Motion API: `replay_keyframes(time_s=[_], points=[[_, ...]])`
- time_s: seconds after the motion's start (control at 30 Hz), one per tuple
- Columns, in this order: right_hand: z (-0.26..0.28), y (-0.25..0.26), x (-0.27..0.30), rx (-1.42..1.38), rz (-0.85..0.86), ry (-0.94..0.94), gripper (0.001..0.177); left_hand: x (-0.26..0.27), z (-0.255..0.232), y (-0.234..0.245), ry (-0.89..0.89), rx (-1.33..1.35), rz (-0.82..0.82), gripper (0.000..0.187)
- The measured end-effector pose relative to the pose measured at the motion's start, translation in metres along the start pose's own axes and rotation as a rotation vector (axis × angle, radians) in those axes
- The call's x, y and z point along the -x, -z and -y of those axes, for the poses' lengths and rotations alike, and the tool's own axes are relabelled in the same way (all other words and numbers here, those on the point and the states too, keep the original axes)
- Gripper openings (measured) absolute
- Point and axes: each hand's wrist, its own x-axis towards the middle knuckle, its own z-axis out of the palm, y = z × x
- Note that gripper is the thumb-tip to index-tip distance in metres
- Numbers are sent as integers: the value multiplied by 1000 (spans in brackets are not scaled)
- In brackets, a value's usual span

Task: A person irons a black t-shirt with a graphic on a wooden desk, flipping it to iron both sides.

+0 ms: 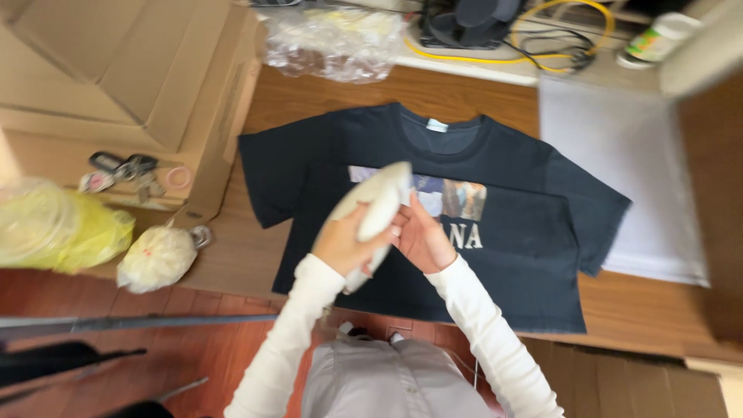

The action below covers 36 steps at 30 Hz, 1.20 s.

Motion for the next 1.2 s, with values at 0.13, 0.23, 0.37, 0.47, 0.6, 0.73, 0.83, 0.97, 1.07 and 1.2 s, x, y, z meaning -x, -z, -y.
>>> replay_keyframes(time_s=[0.13, 0.23, 0.37, 0.47, 0.6, 0.73, 0.83, 0.97, 1.07, 1.2], points=[[46, -15, 56, -106, -246, -38, 71, -32, 3, -58, -316, 0, 126, 62], [48, 26, 84, -191, -484, 172, 50, -60, 14, -107, -566, 117, 102, 40], [60, 91, 128, -97, -596, 509, 48, -84, 10, -126, -729, 225, -103, 18], [68, 135, 165, 25, -833, 642, 48, -87, 13, -130, -580, 337, -195, 17], [90, 163, 215, 186, -1193, 730, 62, -88, 5, -141, -496, 449, -267, 16], [99, 208, 253, 282, -1260, 739, 64, -76, -31, -164, -438, 457, -291, 15], [106, 243, 274, 371, -1277, 749, 65, -66, -58, -197, -392, 465, -290, 19], [113, 281, 292, 354, -1274, 831, 64, -41, -89, -243, -434, 689, -164, 21], [116, 310, 297, 322, -1242, 869, 64, -33, -94, -267, -445, 709, -205, 23], [121, 335, 297, 301, -1191, 909, 63, -32, -89, -291, -417, 745, -320, 25]])
